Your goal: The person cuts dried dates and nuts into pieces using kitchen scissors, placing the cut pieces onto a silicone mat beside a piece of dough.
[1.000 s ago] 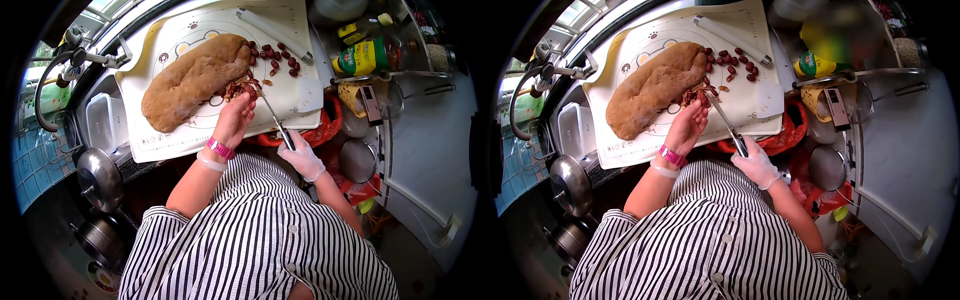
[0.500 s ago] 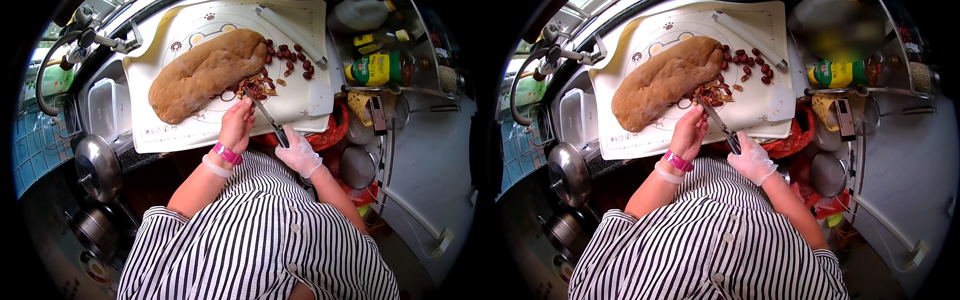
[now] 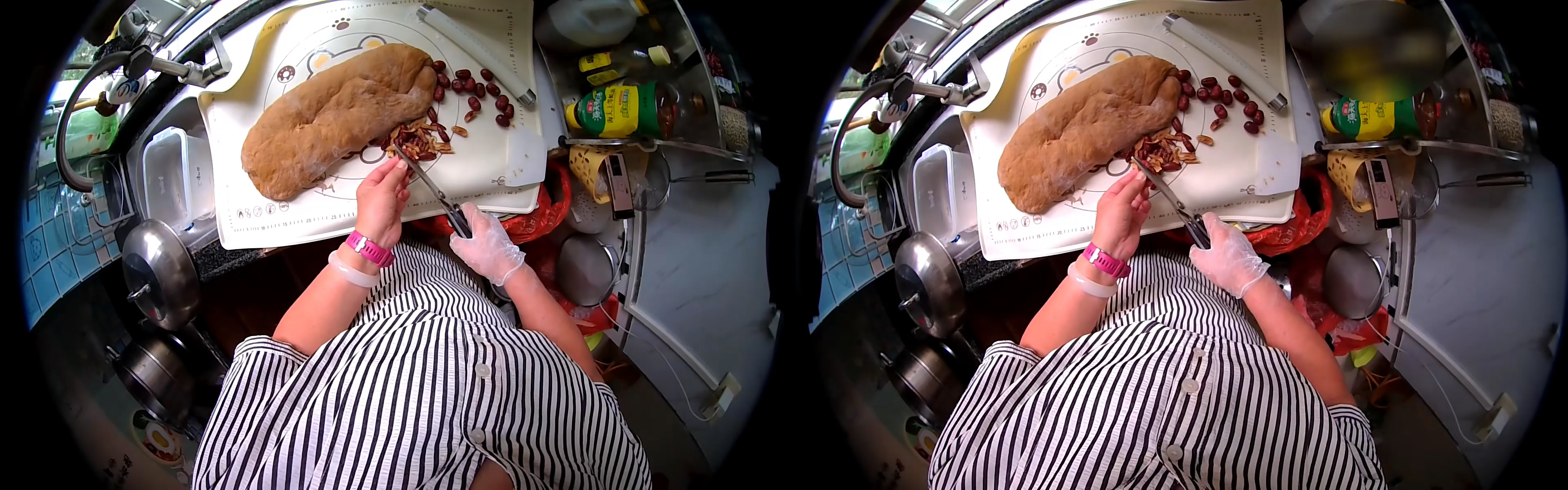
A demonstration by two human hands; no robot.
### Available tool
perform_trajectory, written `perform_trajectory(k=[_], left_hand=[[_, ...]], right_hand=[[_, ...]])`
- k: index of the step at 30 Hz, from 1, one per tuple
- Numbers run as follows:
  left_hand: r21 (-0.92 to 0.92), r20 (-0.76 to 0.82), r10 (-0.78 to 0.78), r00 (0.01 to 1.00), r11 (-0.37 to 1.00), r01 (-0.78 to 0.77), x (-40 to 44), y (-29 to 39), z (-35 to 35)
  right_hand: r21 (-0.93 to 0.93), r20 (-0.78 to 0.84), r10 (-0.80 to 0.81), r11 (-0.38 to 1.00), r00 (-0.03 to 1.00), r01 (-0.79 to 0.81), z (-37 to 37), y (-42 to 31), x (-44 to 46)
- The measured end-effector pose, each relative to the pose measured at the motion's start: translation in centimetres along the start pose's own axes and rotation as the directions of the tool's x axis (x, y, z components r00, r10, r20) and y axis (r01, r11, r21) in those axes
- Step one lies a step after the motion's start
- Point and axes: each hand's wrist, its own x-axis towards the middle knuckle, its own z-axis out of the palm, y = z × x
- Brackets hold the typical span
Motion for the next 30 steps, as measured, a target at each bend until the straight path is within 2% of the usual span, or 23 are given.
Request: perform_trajectory(k=[4, 8, 11, 13, 17, 19, 25, 30], left_hand=[[0.063, 0.028, 0.091, 0.995, 0.994, -0.093, 0.2, 0.2, -0.1], [0.061, 0.039, 0.076, 0.996, 0.995, -0.078, 0.4, 0.2, -0.3], [0.048, 0.05, 0.095, 0.994, 0.994, -0.097, 0.0, 0.3, -0.2], [0.001, 0.075, 0.084, 0.994, 0.996, -0.084, -0.1, 0.4, -0.1], [-0.095, 0.09, 0.027, 0.996, 0.995, -0.018, 0.1, 0.7, -0.2], [0.002, 0.089, 0.069, 0.994, 0.998, -0.069, 0.2, 0.6, -0.2], [0.045, 0.096, 0.081, 0.992, 0.995, -0.085, 0.3, 0.6, -0.6], [0.044, 0.024, 0.092, 0.996, 0.995, -0.093, 0.2, 0.3, -0.3]], right_hand=[[0.011, -0.001, 0.029, 1.0, 1.0, -0.029, 0.2, 0.5, 0.4], [0.044, -0.035, -0.001, 0.999, 0.999, 0.002, 0.1, 0.6, -0.1], [0.139, -0.019, -0.018, 0.99, 1.0, 0.02, 0.0, 1.1, -0.2], [0.354, 0.13, 0.053, 0.93, 0.99, -0.097, -0.4, 0.7, -0.5], [0.372, 0.159, 0.027, 0.924, 0.987, -0.086, -0.4, 0.7, -0.6], [0.412, 0.163, 0.016, 0.907, 0.987, -0.083, -0.3, 0.6, -0.8], [0.406, 0.251, 0.052, 0.901, 0.967, -0.154, -0.6, 1.0, -0.9], [0.369, 0.224, 0.036, 0.922, 0.974, -0.119, -0.1, 1.1, -0.9]])
